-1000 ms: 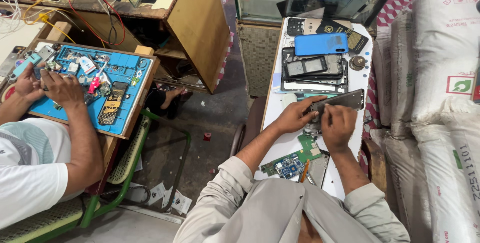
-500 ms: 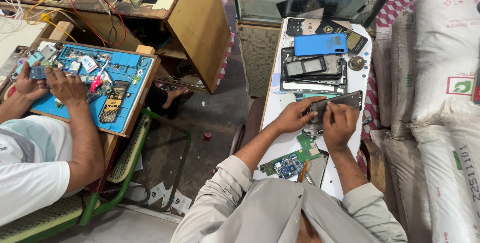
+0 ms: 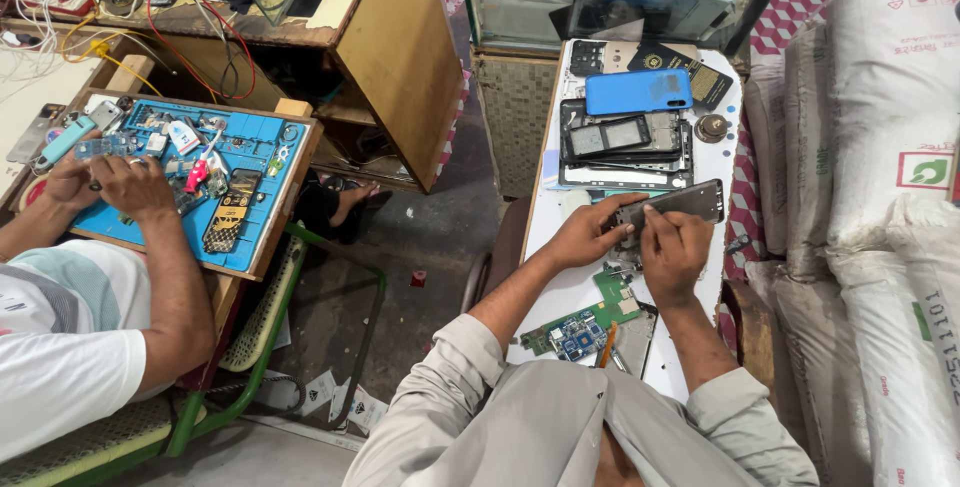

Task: The person sits at a repair bench and works on a disassembled smartphone, holding the phone frame with one hand while prying and pressing along its edge with the other hand, working on the screen and frame assembly over a cluttered work surface with loose boards and phone parts.

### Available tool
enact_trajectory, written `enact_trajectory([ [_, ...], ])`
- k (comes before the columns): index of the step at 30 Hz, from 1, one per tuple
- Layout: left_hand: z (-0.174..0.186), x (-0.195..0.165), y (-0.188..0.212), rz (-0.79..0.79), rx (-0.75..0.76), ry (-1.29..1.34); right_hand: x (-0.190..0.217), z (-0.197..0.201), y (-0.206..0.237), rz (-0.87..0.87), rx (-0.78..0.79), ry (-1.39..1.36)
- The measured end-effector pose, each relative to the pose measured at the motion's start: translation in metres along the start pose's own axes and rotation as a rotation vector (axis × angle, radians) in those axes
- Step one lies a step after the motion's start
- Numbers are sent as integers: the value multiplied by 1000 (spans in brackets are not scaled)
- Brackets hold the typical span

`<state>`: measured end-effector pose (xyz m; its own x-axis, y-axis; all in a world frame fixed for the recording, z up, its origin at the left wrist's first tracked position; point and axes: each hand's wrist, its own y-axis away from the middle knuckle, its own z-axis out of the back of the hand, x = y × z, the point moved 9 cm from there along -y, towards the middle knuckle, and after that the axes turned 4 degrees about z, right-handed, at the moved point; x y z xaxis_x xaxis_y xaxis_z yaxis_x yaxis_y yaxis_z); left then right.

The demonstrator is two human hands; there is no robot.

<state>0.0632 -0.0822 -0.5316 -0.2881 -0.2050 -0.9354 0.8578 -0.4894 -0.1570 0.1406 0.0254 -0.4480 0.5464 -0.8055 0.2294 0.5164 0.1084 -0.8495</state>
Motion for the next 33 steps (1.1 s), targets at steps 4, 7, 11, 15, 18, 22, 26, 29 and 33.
enact_trajectory([
  [4,2,-3,1,-44,-10,17,8,-6,0,83,50,-25],
  [7,2,0,1,-10,-3,5,-1,0,0,-17,-30,7],
  [11,2,1,1,6,-3,7,3,-3,0,14,6,-9],
  [15,6,-13,2,-137,-42,-10,-1,-2,0,-20,-15,10],
  [18,4,-6,1,-14,-26,-38,1,-5,-1,8,3,-5],
  [22,7,-15,2,-44,-41,3,1,-5,0,29,19,-20],
  [26,8,-21,3,-55,-46,10,-6,-1,1,-33,-25,-28],
  [29,8,-21,3,-42,-38,8,-2,-4,0,21,13,-15],
  [33,7,-16,2,-10,-30,24,-9,-2,2,-54,-21,-18],
])
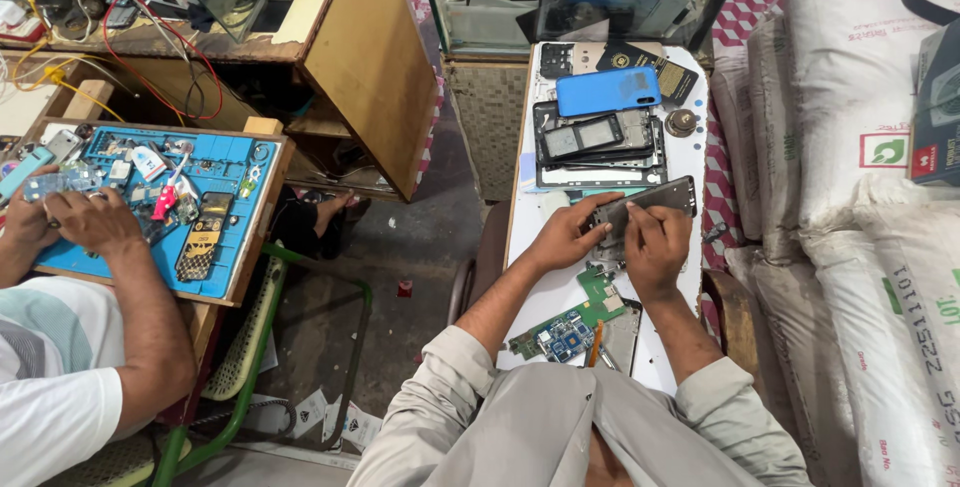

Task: The person sits at a repair bench and works on a disassembled smartphone, holding the phone frame with one hand while prying and pressing along its edge with the other hand, working on the screen and frame assembly over a cluttered work surface with loose boards and phone parts.

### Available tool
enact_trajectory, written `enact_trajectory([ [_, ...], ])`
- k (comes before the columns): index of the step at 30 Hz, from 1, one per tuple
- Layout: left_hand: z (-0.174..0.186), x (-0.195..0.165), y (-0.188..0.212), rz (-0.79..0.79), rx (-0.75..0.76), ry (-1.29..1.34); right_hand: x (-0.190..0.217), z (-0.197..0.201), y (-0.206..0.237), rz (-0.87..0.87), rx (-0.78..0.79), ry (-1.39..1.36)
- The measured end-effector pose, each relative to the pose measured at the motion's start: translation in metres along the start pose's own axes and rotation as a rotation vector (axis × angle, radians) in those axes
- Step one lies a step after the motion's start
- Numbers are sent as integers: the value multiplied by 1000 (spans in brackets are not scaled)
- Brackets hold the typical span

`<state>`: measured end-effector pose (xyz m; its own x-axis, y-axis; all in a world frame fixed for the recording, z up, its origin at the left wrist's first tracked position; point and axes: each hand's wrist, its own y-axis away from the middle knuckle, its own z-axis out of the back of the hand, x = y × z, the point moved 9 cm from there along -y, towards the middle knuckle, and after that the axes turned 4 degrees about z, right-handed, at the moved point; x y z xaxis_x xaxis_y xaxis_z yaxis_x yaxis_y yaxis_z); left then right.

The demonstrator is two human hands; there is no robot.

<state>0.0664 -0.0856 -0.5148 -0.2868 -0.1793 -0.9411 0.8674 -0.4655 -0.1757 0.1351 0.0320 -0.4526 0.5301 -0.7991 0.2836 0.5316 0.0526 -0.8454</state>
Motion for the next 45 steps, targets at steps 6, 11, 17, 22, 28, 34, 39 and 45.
enact_trajectory([
  [6,0,4,0,-44,-6,-17,5,-5,1,32,29,35],
  [11,-1,19,0,15,10,-60,10,-8,1,73,50,12],
  [17,1,14,1,-98,-20,-39,3,-4,2,-30,6,2],
  [22,0,19,0,-29,-2,-38,6,-11,2,15,76,-8],
  [28,0,15,-1,-37,5,-67,15,-11,-1,109,83,16],
  [34,0,15,0,-34,-1,-60,-6,1,-1,-142,-38,-4],
  [39,-1,19,0,0,15,-63,7,-6,-3,41,33,33],
  [45,1,10,1,-86,-6,-76,8,-7,-3,35,28,33],
])
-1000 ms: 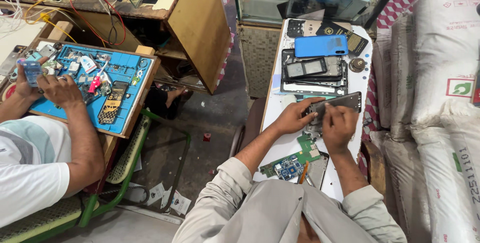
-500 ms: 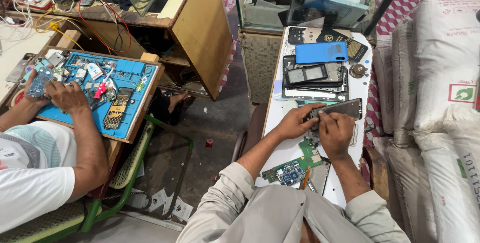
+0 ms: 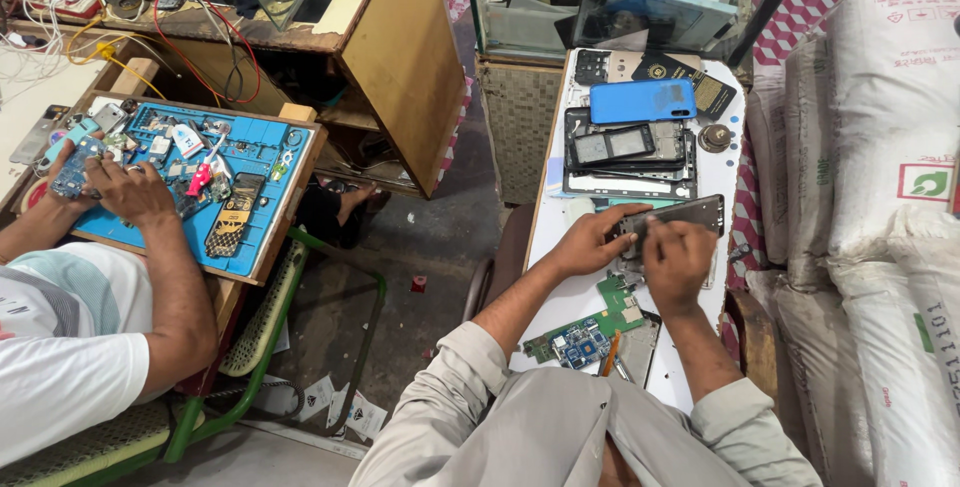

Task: The person sits at a repair bench and works on a disassembled smartphone, holding the phone frame with one hand while prying and pressing along its edge with the other hand, working on the screen and frame assembly over a cluttered work surface with loose boards and phone parts.

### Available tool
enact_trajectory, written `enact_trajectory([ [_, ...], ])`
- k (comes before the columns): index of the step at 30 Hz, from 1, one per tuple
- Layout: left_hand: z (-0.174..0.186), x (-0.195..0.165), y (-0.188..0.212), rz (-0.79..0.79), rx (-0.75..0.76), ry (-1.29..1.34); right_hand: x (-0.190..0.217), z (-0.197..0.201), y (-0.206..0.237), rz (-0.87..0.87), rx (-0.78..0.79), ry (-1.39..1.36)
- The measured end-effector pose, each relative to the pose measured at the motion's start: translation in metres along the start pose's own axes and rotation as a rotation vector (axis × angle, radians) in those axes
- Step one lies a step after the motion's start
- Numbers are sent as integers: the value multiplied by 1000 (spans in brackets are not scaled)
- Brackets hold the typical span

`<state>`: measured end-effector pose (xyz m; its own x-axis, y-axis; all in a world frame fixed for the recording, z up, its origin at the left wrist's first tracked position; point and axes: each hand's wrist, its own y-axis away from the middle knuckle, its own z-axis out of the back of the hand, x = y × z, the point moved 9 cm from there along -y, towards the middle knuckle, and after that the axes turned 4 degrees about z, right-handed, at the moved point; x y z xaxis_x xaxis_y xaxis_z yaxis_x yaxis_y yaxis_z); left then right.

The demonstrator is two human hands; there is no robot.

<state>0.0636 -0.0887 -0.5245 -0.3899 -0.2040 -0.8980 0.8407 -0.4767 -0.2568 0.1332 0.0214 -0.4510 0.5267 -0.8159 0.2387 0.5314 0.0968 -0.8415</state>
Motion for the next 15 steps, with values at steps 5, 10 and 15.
enact_trajectory([
  [5,-2,8,-1,86,26,10,11,-1,-1,96,39,-36],
  [10,-4,8,-1,70,26,11,8,-2,0,88,47,-20],
  [15,-2,4,-2,24,2,6,-5,2,3,-31,-18,11],
])
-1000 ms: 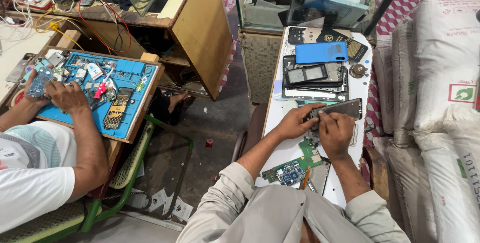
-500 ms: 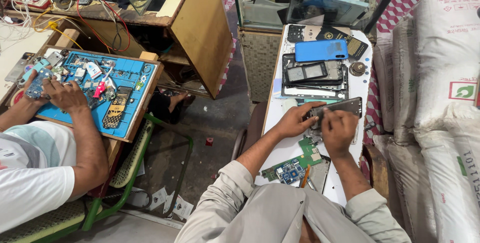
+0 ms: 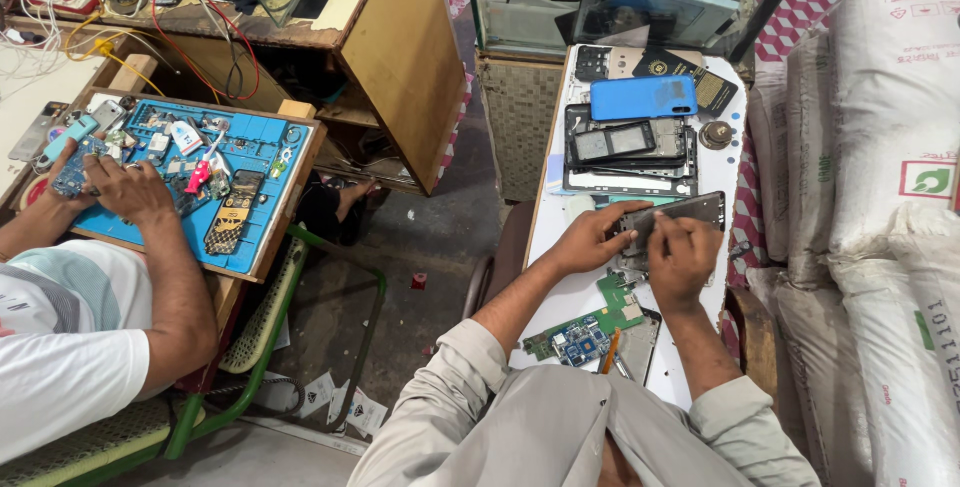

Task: The person sits at a repair bench and works on a disassembled smartphone, holding the phone frame with one hand while prying and pressing along its edge with the other hand, working on the screen and frame assembly over a cluttered work surface with loose boards and phone parts.

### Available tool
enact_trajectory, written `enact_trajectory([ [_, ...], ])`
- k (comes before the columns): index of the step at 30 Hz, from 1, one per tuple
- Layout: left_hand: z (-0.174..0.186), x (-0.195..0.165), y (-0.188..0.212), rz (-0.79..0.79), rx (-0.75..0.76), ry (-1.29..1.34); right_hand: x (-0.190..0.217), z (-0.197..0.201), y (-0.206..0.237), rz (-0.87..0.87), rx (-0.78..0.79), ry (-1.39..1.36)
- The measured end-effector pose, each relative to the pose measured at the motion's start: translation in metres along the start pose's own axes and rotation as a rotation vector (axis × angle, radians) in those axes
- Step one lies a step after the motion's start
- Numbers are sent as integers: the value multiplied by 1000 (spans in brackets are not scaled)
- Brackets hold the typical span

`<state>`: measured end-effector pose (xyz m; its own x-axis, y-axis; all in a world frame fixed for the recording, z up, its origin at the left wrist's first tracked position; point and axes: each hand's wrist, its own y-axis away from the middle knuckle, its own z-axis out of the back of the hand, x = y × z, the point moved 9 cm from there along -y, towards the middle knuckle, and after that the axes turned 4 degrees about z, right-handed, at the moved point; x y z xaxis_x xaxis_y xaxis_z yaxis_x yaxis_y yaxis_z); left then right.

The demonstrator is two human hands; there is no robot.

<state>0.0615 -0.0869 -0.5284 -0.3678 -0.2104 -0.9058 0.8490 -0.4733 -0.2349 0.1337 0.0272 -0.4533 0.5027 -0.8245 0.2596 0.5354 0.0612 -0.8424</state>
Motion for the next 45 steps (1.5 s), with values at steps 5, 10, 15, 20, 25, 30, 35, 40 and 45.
enact_trajectory([
  [5,-1,4,1,48,15,15,2,-2,1,27,13,-17],
  [10,-1,3,2,31,14,22,6,-5,-1,48,42,-40],
  [15,-2,8,2,84,25,4,-1,1,-2,-58,-16,-10],
  [20,2,-6,3,-76,-23,-23,11,-6,-3,73,49,-13],
  [25,-1,3,1,41,10,29,-4,-3,-2,-79,10,6],
  [30,4,-14,3,-149,-42,-23,2,-6,-2,-8,42,34],
  [35,-1,7,1,71,27,2,1,-7,-1,-25,45,5],
  [40,2,-6,1,-67,-16,-11,-9,-5,1,-124,31,13],
  [45,-1,-1,0,-1,13,3,6,-7,-1,42,51,-35],
])
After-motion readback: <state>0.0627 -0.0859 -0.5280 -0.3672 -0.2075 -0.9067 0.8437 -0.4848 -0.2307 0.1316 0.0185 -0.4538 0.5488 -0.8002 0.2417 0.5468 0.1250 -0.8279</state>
